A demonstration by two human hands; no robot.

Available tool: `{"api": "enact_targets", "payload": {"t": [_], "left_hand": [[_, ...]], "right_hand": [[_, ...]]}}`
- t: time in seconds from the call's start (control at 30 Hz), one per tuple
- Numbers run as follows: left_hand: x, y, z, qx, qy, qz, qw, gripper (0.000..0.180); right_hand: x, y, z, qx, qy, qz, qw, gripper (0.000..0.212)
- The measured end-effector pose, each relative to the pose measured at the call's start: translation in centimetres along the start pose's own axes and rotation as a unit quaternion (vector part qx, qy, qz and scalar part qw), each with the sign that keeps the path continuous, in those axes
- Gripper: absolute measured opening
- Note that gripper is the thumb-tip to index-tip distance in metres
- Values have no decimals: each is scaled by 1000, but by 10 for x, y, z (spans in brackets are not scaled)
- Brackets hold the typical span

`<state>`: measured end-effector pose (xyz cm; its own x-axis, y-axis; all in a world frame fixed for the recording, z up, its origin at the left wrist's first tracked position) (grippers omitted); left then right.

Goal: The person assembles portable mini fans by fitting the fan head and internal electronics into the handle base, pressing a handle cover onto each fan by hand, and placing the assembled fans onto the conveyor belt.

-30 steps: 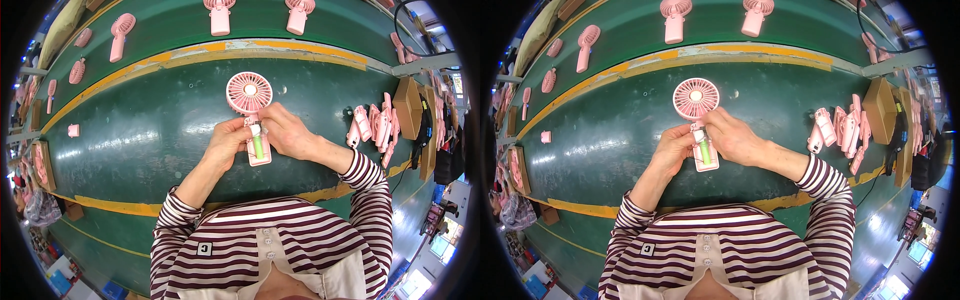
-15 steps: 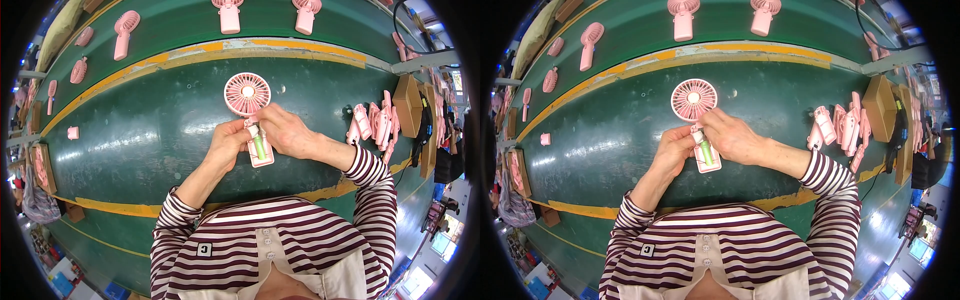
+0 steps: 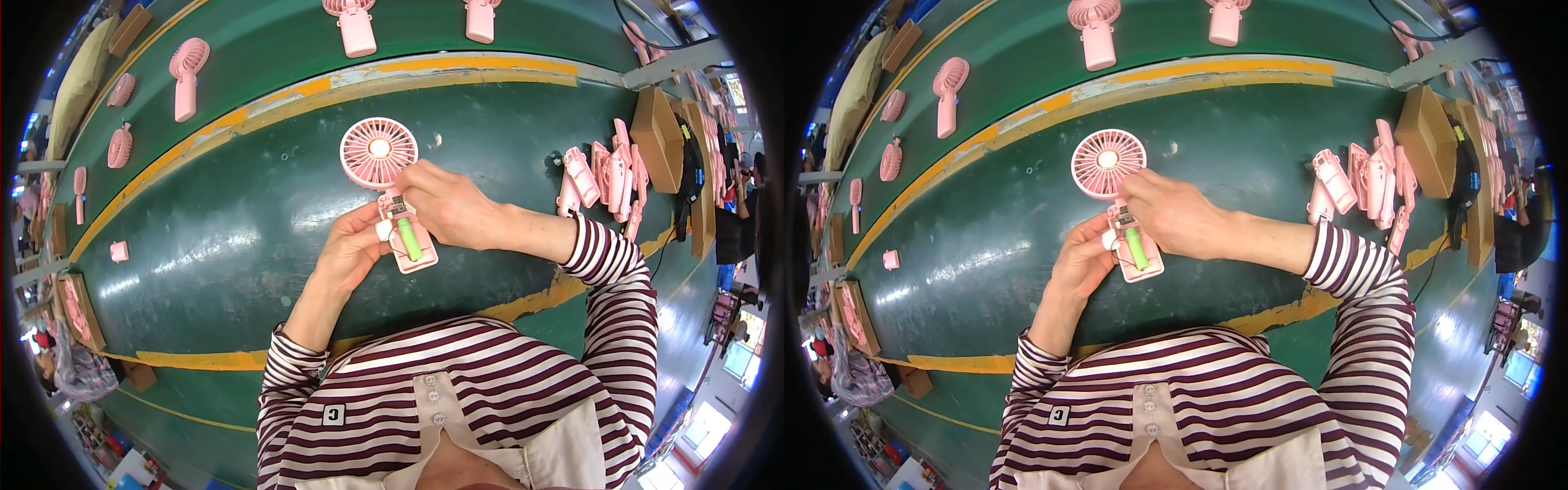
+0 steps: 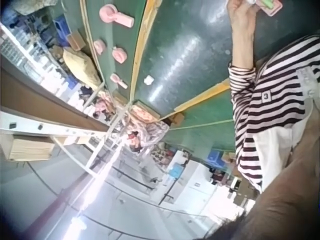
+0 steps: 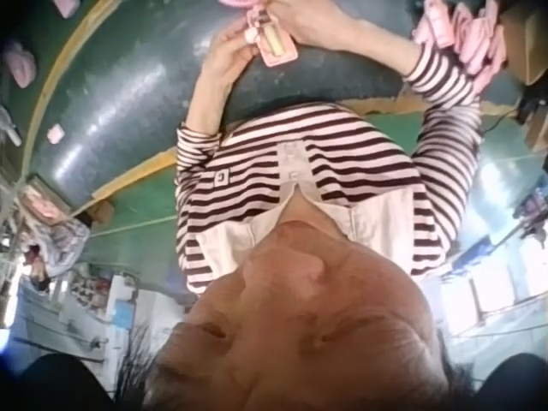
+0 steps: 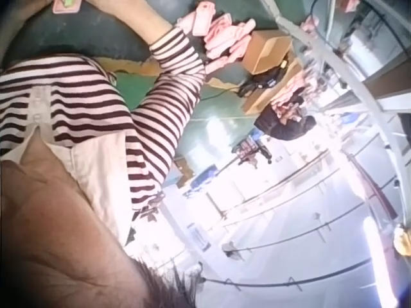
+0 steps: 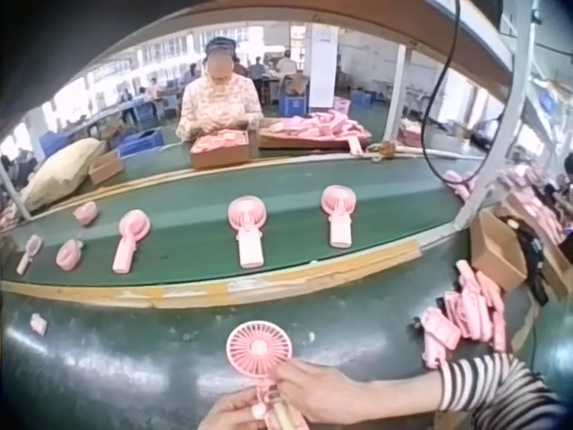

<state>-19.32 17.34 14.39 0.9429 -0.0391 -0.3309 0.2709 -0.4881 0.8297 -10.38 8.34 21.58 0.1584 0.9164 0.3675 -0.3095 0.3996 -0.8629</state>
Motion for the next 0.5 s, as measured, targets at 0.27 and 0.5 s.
{"api": "enact_targets", "payload": {"t": [0.27, 0.5], "left_hand": [[5, 5, 0, 95, -14, -114, 989, 37], [10, 2, -1, 2, -50, -105, 993, 31]], "right_hand": [[-3, 8, 5, -55, -49, 27, 997, 18], [-3, 6, 2, -32, -38, 36, 998, 19]]}}
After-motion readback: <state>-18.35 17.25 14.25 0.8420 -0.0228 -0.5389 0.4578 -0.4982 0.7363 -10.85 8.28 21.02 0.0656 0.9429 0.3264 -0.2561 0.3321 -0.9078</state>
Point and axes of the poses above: each hand's wrist, its own x-axis towards the middle knuckle, its own y-axis out of the palm, z = x × y, the point moved 5 cm from there along x, towards the middle knuckle, and after that the axes turned 9 degrees about -x, right-handed, at the moved point
